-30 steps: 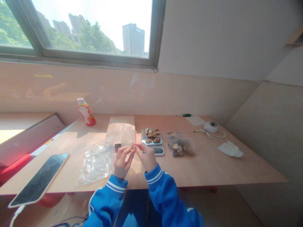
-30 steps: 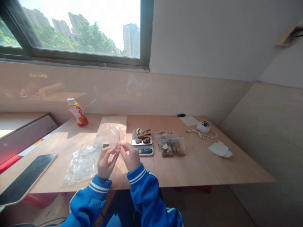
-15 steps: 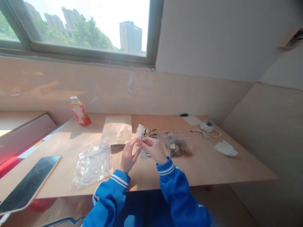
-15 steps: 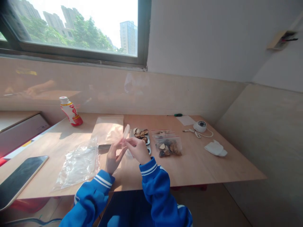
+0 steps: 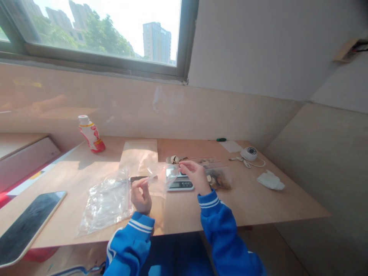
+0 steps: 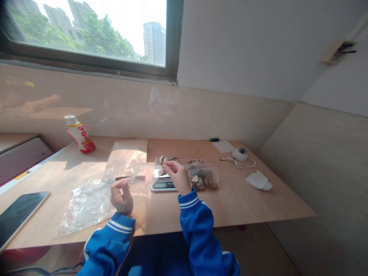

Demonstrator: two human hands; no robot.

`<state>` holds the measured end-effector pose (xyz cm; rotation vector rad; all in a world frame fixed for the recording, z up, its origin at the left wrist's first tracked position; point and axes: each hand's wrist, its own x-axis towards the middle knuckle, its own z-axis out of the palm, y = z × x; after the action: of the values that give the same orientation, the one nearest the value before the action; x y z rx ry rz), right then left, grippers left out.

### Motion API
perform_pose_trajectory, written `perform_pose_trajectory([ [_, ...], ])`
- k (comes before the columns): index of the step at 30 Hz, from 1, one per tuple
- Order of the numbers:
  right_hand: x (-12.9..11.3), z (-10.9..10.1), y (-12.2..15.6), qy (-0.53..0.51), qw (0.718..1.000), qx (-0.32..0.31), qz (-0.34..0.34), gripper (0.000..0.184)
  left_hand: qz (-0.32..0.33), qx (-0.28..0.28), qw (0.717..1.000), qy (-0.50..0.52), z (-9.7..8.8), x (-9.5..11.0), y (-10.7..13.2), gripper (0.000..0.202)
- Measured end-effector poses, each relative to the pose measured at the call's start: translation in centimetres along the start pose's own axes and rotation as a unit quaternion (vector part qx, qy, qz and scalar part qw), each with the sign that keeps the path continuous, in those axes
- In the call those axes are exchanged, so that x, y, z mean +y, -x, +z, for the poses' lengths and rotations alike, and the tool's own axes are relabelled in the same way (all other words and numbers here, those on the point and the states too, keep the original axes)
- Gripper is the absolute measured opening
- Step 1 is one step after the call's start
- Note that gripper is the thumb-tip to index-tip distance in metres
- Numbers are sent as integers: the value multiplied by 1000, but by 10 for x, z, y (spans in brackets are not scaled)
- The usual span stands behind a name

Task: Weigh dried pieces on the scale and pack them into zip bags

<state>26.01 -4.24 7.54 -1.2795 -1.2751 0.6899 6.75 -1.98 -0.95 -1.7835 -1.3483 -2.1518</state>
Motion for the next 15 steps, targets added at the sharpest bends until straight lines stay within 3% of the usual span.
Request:
perform_pose_trajectory([
  [5,38,-18,-9,216,972,40,-81,23,23,-22,1000,1,-1,3,1,14],
  [8,54,-21,-8,323,941,-12,-98,29,15,-31,999,-25,-1,5,-1,16],
  [11,61,-18,-5,366,924,-43,-97,34,8,-25,999,-38,0,6,-4,17],
  [15,62,-16,-3,367,924,-34,-104,29,-12,-26,1000,-7,0,8,-5,13],
])
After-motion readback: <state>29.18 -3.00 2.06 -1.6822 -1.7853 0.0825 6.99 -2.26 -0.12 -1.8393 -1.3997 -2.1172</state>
